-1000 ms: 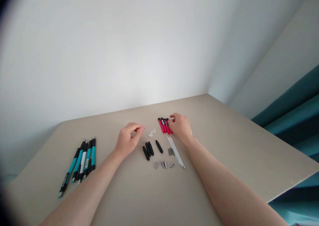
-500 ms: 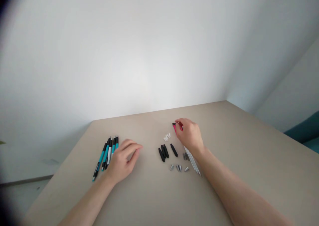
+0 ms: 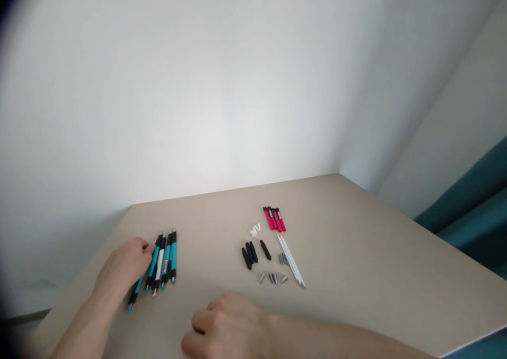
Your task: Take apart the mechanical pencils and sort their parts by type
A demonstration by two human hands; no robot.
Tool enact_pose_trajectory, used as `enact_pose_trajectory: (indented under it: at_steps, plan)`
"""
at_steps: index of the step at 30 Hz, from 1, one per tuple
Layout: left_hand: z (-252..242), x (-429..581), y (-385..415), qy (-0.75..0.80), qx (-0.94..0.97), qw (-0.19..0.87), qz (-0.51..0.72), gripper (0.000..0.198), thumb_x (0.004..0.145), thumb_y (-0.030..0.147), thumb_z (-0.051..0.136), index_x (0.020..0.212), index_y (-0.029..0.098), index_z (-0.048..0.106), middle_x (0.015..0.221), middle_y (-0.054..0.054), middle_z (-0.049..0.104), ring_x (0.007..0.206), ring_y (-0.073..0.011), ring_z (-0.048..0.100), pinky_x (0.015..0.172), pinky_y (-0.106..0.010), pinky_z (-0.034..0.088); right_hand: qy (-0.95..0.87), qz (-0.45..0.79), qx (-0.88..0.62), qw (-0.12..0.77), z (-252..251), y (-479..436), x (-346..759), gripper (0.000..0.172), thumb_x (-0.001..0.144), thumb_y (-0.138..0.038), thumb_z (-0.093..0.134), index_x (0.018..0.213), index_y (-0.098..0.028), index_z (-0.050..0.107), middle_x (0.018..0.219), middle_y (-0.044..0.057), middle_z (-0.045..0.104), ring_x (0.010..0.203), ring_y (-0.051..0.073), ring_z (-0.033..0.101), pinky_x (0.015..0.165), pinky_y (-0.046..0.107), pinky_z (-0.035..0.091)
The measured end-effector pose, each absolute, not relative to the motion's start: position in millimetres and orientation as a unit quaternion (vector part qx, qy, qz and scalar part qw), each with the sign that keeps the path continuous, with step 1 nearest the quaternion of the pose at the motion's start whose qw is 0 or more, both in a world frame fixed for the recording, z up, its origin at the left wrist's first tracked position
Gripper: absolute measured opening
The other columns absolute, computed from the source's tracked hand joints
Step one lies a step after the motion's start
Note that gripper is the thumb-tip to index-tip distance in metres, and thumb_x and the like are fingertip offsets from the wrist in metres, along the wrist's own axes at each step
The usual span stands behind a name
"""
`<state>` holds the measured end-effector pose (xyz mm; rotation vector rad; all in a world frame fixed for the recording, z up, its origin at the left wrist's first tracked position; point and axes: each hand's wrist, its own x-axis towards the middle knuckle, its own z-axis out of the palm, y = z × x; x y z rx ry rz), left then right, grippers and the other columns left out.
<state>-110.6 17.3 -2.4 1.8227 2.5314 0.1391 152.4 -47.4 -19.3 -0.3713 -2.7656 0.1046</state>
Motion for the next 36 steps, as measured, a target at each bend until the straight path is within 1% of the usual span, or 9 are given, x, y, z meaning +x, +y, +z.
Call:
enact_pose_trajectory:
  at_steps: [1,4,10,15,17,21,26,32,36]
  plan:
    - [-1.8,-110.6,17.6,0.81,0.585,0.014,0.041,0.035,0.084,0.031,0.037,0.076,0.016,0.067,0.082,-0.019,0.071,0.082,-0.0351,0.067,0.066,-0.039,0.045,-0.973,0.079,-0.13,0.175,-21.6,-44.6,152.7,0.009,0.082,-0.024,0.053,0.084,-0.021,0.061,0.067,-0.001,0.063,0.056,0.013,0.054,0.046,0.024,0.032]
    - [1.1,-110.0,17.1,0.81,0.585,0.027,0.033,0.035,0.083,0.03,0.036,0.07,0.017,0.066,0.078,-0.02,0.071,0.08,-0.0359,0.067,0.065,-0.039,0.045,-0.935,0.22,-0.175,0.215,-18.3,-31.4,159.5,0.025,0.077,-0.011,0.048,0.095,-0.018,0.065,0.072,0.0,0.067,0.06,0.01,0.058,0.055,0.018,0.042]
    - [13.6,-105.0,12.4,0.83,0.557,0.029,0.022,0.035,0.079,0.035,0.039,0.069,0.018,0.067,0.077,-0.02,0.071,0.08,-0.037,0.066,0.061,-0.038,0.043,-0.886,0.315,-0.247,0.235,0.0,-21.6,171.0,0.029,0.074,-0.008,0.047,0.091,-0.014,0.07,0.063,0.001,0.063,0.051,0.009,0.051,0.053,0.016,0.041]
    - [29.4,-94.8,13.2,0.821,0.541,0.006,0.185,0.031,0.078,0.043,0.045,0.072,0.02,0.066,0.077,-0.011,0.072,0.078,-0.0318,0.066,0.066,-0.035,0.043,-0.875,0.352,-0.267,0.197,0.7,-22.8,172.0,0.029,0.073,-0.008,0.048,0.09,-0.015,0.072,0.065,0.002,0.065,0.054,0.008,0.051,0.055,0.016,0.04]
    - [30.1,-85.0,12.8,0.786,0.529,0.073,0.312,0.028,0.075,0.044,0.052,0.073,0.02,0.065,0.073,-0.007,0.071,0.072,-0.026,0.065,0.068,-0.032,0.044,-0.86,0.381,-0.282,0.187,1.2,-22.8,172.6,0.028,0.075,-0.01,0.049,0.091,-0.015,0.072,0.064,0.002,0.064,0.053,0.008,0.049,0.053,0.016,0.038]
    - [17.3,-46.1,5.2,0.644,0.506,0.288,0.496,0.036,0.076,0.053,0.054,0.08,0.018,0.062,0.06,0.0,0.061,0.056,-0.0185,0.059,0.053,-0.026,0.044,-0.78,0.501,-0.333,0.171,4.7,-23.6,171.8,0.025,0.083,-0.028,0.053,0.097,-0.015,0.069,0.063,0.001,0.061,0.051,0.007,0.045,0.047,0.016,0.033]
    - [3.4,8.6,-11.8,0.506,0.577,0.439,0.466,0.028,0.081,0.043,0.057,0.076,0.016,0.06,0.059,0.003,0.052,0.055,-0.0118,0.048,0.051,-0.021,0.037,-0.648,0.677,-0.294,0.19,6.6,-23.3,166.8,0.04,0.078,-0.05,0.06,0.09,-0.011,0.062,0.072,0.003,0.059,0.051,0.006,0.045,0.045,0.016,0.033]
    - [5.6,12.6,-14.8,0.43,0.566,0.533,0.459,0.03,0.084,0.041,0.056,0.071,0.014,0.057,0.061,0.002,0.051,0.06,-0.0114,0.047,0.058,-0.022,0.037,-0.621,0.695,-0.313,0.181,8.6,-25.3,172.9,0.02,0.08,-0.032,0.053,0.074,-0.014,0.054,0.06,-0.002,0.05,0.049,0.006,0.039,0.046,0.016,0.029]
    - [0.6,1.3,-10.0,0.405,0.557,0.57,0.448,0.033,0.087,0.042,0.052,0.073,0.013,0.061,0.062,0.0,0.053,0.062,-0.0123,0.048,0.061,-0.025,0.037,-0.642,0.675,-0.331,0.148,12.8,-26.7,180.4,0.012,0.073,-0.019,0.049,0.069,-0.014,0.058,0.055,-0.004,0.043,0.051,0.007,0.037,0.046,0.018,0.026]
